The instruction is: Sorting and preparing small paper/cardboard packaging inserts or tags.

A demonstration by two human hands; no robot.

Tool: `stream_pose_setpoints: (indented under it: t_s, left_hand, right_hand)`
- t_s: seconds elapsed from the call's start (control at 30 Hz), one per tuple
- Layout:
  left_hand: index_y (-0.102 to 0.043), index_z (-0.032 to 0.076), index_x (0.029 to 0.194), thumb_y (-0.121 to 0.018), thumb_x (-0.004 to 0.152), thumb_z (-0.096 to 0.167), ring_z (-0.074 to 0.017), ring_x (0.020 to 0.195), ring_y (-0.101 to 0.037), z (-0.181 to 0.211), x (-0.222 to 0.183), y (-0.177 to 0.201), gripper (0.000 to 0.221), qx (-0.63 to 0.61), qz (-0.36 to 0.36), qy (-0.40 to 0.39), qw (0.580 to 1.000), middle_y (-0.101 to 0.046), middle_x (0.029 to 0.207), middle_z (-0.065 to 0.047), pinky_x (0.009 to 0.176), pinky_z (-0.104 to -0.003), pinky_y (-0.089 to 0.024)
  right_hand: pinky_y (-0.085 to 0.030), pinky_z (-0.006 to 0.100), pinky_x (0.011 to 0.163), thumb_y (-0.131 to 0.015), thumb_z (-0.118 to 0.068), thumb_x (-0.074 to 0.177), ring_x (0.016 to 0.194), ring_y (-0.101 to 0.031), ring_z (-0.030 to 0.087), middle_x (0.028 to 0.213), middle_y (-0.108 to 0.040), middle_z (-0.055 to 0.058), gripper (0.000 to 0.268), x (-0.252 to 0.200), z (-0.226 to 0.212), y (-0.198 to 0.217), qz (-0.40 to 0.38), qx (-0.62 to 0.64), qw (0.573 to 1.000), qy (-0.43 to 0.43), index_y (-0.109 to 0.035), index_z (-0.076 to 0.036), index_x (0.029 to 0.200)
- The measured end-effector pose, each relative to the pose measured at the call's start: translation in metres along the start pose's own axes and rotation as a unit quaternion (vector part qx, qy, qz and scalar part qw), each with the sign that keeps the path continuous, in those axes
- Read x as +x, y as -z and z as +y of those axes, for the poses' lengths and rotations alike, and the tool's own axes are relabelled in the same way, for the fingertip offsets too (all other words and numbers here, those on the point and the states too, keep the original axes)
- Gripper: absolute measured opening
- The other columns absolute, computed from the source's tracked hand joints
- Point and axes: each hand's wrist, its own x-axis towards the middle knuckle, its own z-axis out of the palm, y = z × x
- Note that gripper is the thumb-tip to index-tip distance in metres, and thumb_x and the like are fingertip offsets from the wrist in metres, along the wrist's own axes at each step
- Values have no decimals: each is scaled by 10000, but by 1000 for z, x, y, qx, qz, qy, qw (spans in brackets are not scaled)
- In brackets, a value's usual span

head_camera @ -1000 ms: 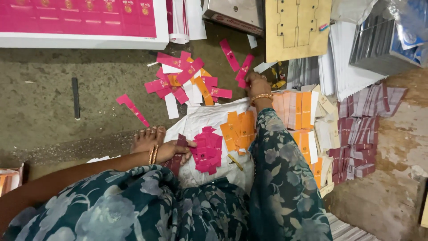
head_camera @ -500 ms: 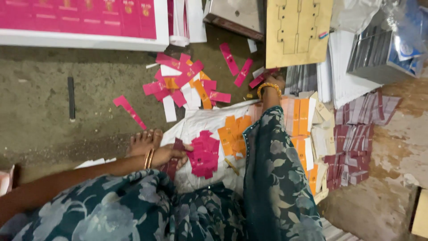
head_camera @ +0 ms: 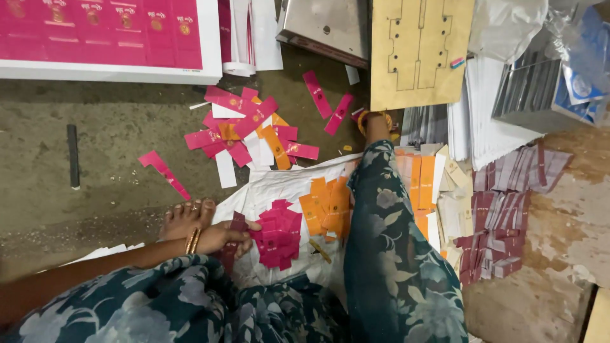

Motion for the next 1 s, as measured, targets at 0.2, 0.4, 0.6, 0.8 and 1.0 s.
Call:
stream_pose_setpoints:
  t_s: [0.2, 0.4, 0.6, 0.8, 1.0]
  left_hand:
    - [-307, 198, 1535, -505, 857, 755, -387, 1458, -330, 33, -31, 113, 900, -38, -75, 47, 995, -353, 1590, -114, 1173, -574, -267]
    - [-285, 157, 1565, -531, 764, 861, -369, 1480, -306, 29, -33, 104, 1094, -79, -97, 56, 991, -325, 1612, -111, 1199, -551, -242]
    - [-290, 140, 1570, -569, 794, 841, -369, 1490, -300, 34, -42, 135, 1083, -87, -128, 52, 987, -330, 1619, -115, 1218, -542, -233]
    - [-292, 227, 1588, -499, 826, 764, -387, 1499, -279, 13, -9, 50, 955, -79, -74, 35, 994, -306, 1636, -110, 1198, -603, -210]
    - [-287, 154, 1570, -480, 694, 971, -354, 1507, -214, 35, -35, 138, 1214, -187, -136, 100, 968, -246, 1635, -140, 1218, -551, -137]
  right_hand:
    - [-551, 355, 820, -759, -206, 888, 943, -699, 228, 1119, -742, 93, 331, -49, -25, 5, -32, 48, 998, 28, -705, -76, 1187]
    - [-551, 351, 809, -785, -198, 873, 904, -698, 217, 1069, -763, 89, 304, -60, -19, -9, -66, 84, 993, 56, -730, -65, 1141]
    - [-551, 347, 797, -811, -191, 859, 865, -698, 205, 1020, -783, 84, 278, -77, -15, -11, -90, 125, 985, 80, -756, -54, 1096]
    - [-552, 344, 787, -832, -185, 847, 833, -698, 195, 979, -800, 80, 258, -119, 2, -1, -114, 148, 978, 93, -778, -45, 1057]
    - [-395, 249, 581, -755, -246, 965, 638, -523, 78, 790, -666, -33, 174, -258, 38, 49, -302, 169, 936, 61, -741, -80, 1014]
